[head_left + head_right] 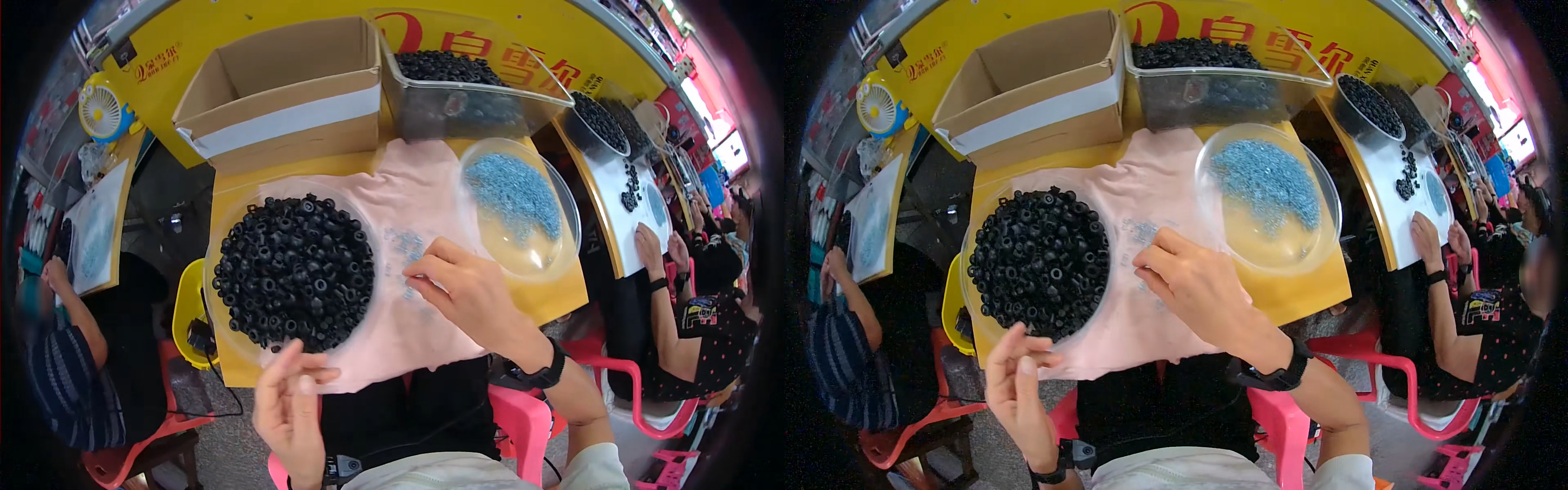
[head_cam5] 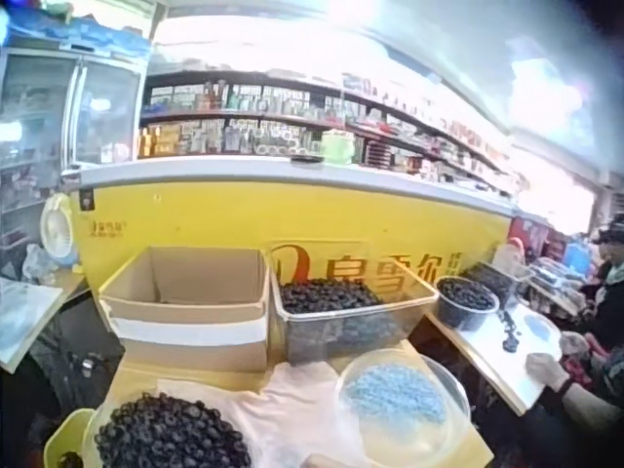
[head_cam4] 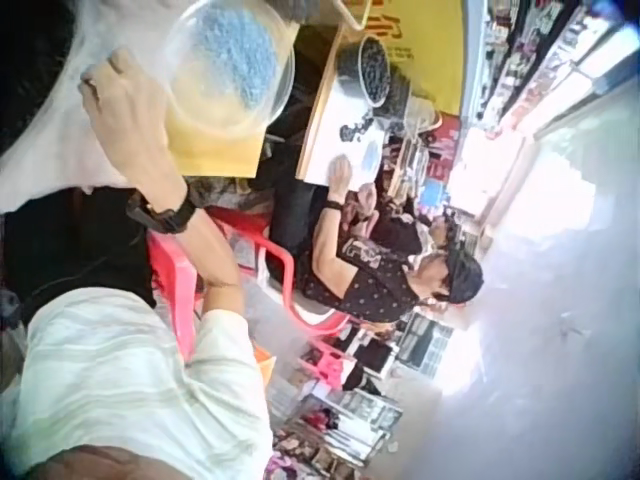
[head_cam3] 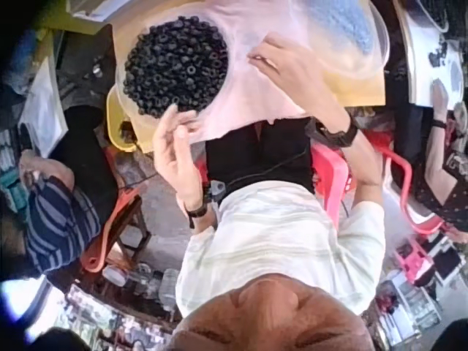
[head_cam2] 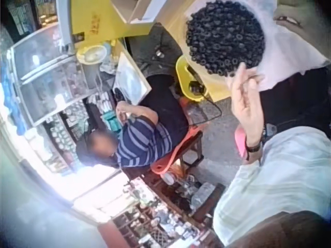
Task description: The person is manually assembling small black plastic components by inserting tiny metal pins into them.
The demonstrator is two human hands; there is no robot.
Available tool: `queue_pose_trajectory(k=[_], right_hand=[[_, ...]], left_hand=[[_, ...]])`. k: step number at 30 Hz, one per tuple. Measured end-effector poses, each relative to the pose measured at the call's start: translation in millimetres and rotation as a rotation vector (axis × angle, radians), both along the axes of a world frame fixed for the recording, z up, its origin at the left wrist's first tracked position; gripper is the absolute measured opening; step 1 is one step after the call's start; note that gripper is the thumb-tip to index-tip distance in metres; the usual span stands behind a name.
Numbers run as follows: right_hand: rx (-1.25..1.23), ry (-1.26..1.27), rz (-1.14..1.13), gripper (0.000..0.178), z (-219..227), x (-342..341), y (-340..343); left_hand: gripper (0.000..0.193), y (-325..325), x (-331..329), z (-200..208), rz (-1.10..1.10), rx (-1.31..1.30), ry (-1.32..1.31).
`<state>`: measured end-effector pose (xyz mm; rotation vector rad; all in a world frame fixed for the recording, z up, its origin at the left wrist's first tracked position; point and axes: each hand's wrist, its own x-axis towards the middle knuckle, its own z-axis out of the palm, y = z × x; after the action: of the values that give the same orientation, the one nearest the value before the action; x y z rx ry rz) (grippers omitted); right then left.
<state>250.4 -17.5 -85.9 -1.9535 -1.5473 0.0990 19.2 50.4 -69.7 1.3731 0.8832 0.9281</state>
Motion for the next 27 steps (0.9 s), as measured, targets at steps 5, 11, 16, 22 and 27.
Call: queue_pose_trajectory(k=[5,11,16,22,27], right_hand=[[-0.152,-0.06,-0.016,0.008,-2,-6,26],[-0.178,-0.19,0.044,0.006,-7,4,37],[-0.156,-0.181,0.035,0.01,-13,5,42],[-0.126,-0.018,0.005,0.012,-4,10,21],[-0.097,0.031,0.033,0.013,7,10,-34]], left_hand=[[0.024,10,-1,0,-0.057,-0.036,0.078],[0.022,14,-6,8,-0.127,-0.036,0.18],[0.021,0,-3,0,-0.185,0.031,0.148],[0.02,-21,19,-19,-0.301,0.114,0.169],[0.021,-29,40,-32,-0.351,0.218,0.247]])
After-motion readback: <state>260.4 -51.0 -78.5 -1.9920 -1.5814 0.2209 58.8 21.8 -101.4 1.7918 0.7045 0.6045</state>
